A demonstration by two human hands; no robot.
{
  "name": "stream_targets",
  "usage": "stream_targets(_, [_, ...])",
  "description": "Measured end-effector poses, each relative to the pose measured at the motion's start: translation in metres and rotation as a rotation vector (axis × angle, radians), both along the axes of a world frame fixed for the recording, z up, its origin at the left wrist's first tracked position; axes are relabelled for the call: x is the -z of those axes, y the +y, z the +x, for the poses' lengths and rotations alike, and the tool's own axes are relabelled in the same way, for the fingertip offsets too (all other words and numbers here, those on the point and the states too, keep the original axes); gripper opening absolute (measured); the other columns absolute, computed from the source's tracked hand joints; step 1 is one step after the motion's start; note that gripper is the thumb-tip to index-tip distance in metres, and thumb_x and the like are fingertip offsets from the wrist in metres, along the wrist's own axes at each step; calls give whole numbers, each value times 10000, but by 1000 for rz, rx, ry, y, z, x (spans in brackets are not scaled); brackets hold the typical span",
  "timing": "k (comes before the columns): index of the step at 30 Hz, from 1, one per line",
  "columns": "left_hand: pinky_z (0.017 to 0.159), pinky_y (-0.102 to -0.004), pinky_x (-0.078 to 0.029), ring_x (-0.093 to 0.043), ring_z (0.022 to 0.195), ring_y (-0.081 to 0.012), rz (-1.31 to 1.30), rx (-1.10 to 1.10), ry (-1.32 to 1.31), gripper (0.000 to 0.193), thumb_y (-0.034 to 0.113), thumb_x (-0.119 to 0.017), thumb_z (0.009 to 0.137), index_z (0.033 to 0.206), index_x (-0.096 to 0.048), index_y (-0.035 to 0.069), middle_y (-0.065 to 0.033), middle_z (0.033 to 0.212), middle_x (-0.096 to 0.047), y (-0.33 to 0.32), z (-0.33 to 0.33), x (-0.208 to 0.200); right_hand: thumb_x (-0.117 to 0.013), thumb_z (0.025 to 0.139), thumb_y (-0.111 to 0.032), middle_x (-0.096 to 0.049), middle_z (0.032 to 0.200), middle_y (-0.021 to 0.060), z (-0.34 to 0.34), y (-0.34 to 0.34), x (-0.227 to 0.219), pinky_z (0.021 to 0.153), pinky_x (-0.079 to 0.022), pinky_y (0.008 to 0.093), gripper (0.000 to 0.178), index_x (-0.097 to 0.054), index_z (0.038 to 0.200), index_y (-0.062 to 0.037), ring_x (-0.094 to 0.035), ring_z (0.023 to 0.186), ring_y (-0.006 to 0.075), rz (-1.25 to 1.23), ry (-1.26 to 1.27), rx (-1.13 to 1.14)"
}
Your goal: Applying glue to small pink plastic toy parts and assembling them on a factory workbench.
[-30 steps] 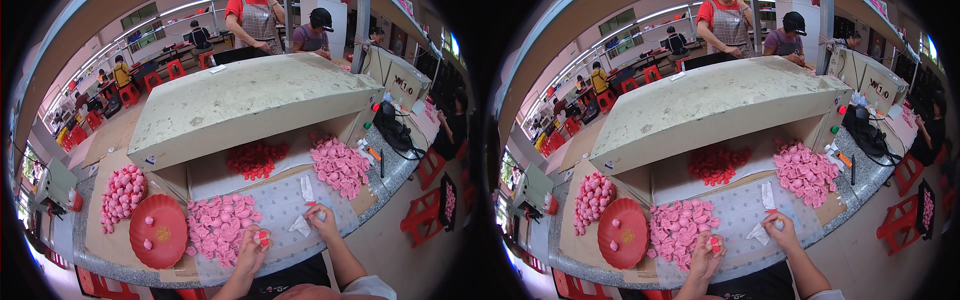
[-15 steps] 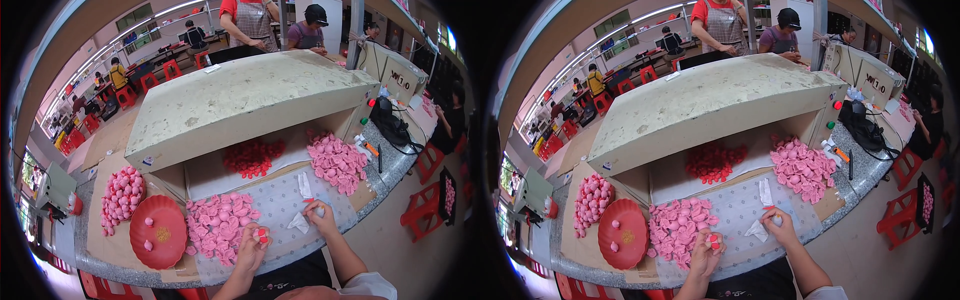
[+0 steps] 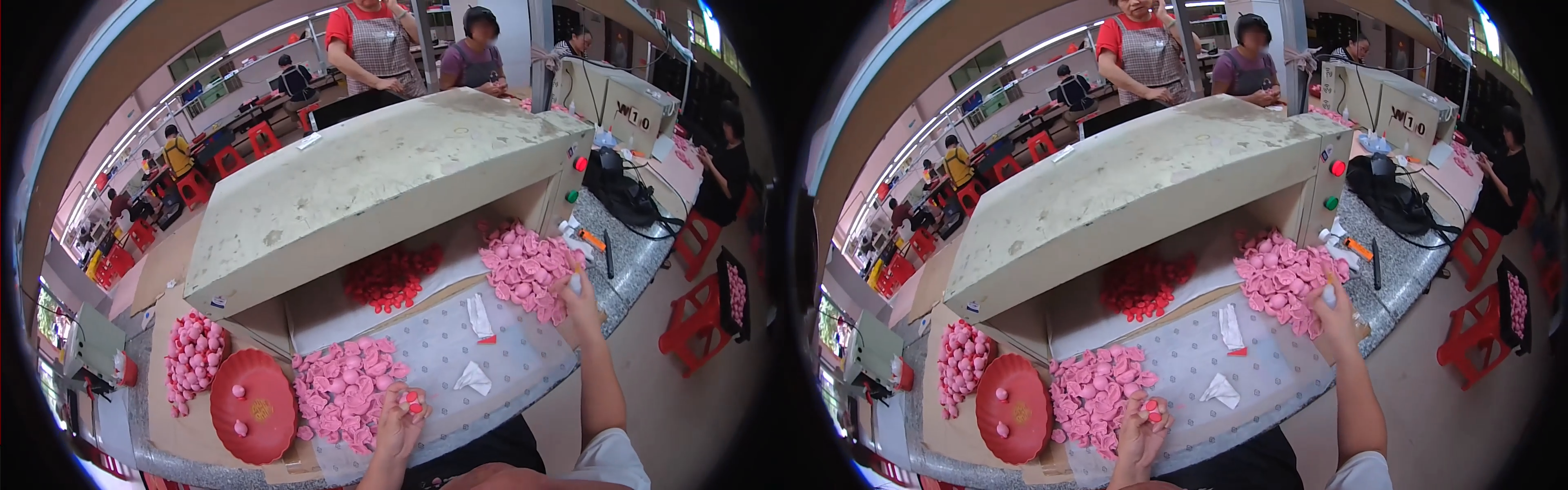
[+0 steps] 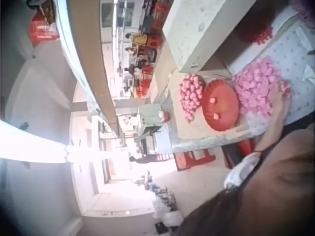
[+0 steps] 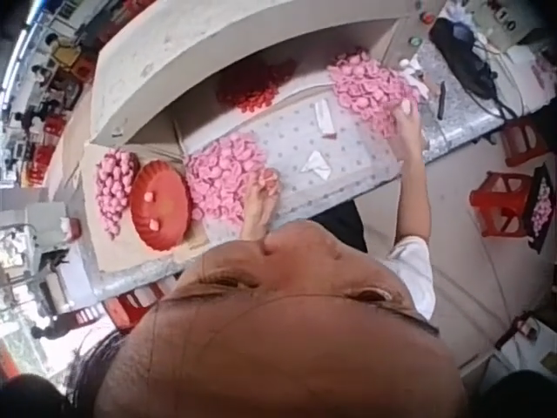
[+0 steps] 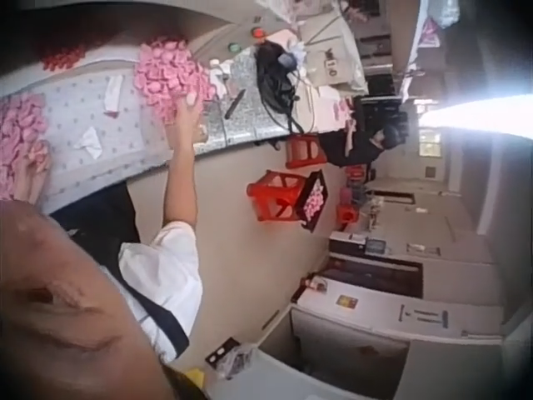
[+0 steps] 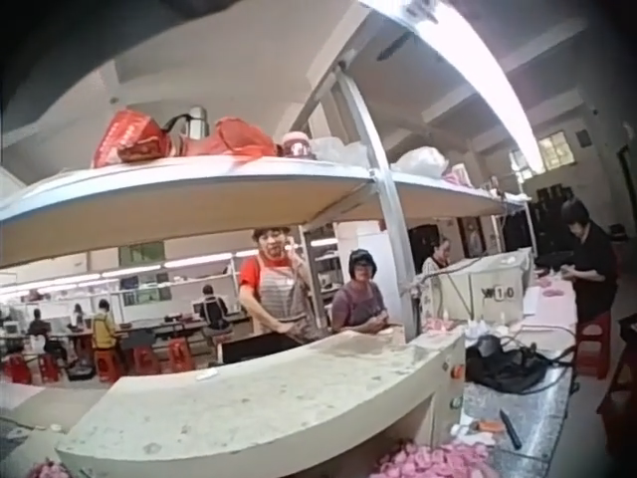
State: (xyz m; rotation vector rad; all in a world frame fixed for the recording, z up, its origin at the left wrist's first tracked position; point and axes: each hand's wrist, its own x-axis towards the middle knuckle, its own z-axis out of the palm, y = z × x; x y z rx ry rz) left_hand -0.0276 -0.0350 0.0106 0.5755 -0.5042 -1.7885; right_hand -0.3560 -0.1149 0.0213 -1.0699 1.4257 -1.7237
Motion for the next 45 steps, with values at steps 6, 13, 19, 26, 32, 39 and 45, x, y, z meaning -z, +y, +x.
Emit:
stream_targets(6, [582, -246, -306, -342, 526, -113, 6, 7, 6, 275, 67, -403, 733, 988, -448, 159, -109, 800, -467, 2, 4, 2, -466, 706, -38, -491, 640, -12, -42, -4, -14, 355, -301, 162, 557, -296, 1235, -50, -392, 446, 35, 102, -91, 51])
stream_targets(13, [594, -249, -306, -340, 539, -115, 13, 3, -11, 295, 37, -387, 728, 993, -443, 156, -110, 805, -467, -4, -1, 2, -473, 705, -51, -494, 633, -7, -68, -19, -4, 349, -308, 185, 565, -290, 1239, -55, -371, 425, 37, 132, -46, 66])
stream_targets(19, [623, -258, -317, -355, 569, -116, 16, 24, 33, 296, 8, -402, 730, 1001, -404, 128, -106, 821, -474, -6, -2, 3, -454, 716, -19, -499, 647, -2, -32, 3, 11, 351, -310, 167, 538, -299, 1230, -55, -383, 431, 33, 92, -106, -85])
stream_targets(26, [615, -259, -319, -373, 576, -122, 14, 23, 79, 290, 3, -398, 740, 1002, -408, 125, -108, 805, -477, -1, 5, 7, -489, 704, 12, -510, 681, 3, 78, 48, 2, 382, -323, 151, 539, -328, 1214, -46, -396, 469, 27, 109, -141, -243])
stream_targets(32, [612, -268, -320, -382, 582, -135, 3, 22, 116, 302, -5, -393, 733, 1005, -414, 123, -110, 799, -475, 0, 8, 6, -482, 714, 29, -505, 691, -2, 123, 57, 5, 432, -338, 153, 498, -354, 1194, -8, -409, 510, 30, 94, -131, -444])
stream_targets(39, [612, -247, -319, -371, 586, -132, -33, 43, 141, 309, -3, -399, 728, 1003, -427, 136, -106, 811, -453, 2, 10, 6, -491, 714, 33, -516, 703, 11, 127, 58, 21, 492, -360, 159, 483, -376, 1181, -11, -437, 561, 42, 51, -86, -474])
stream_targets(45, [602, -256, -309, -342, 532, -118, -29, 4, 97, 320, 10, -378, 715, 996, -443, 148, -108, 799, -460, 2, 7, 2, -485, 703, 33, -502, 688, 14, 129, 55, 21, 427, -329, 149, 474, -383, 1166, 6, -399, 495, 36, -12, 14, -444])
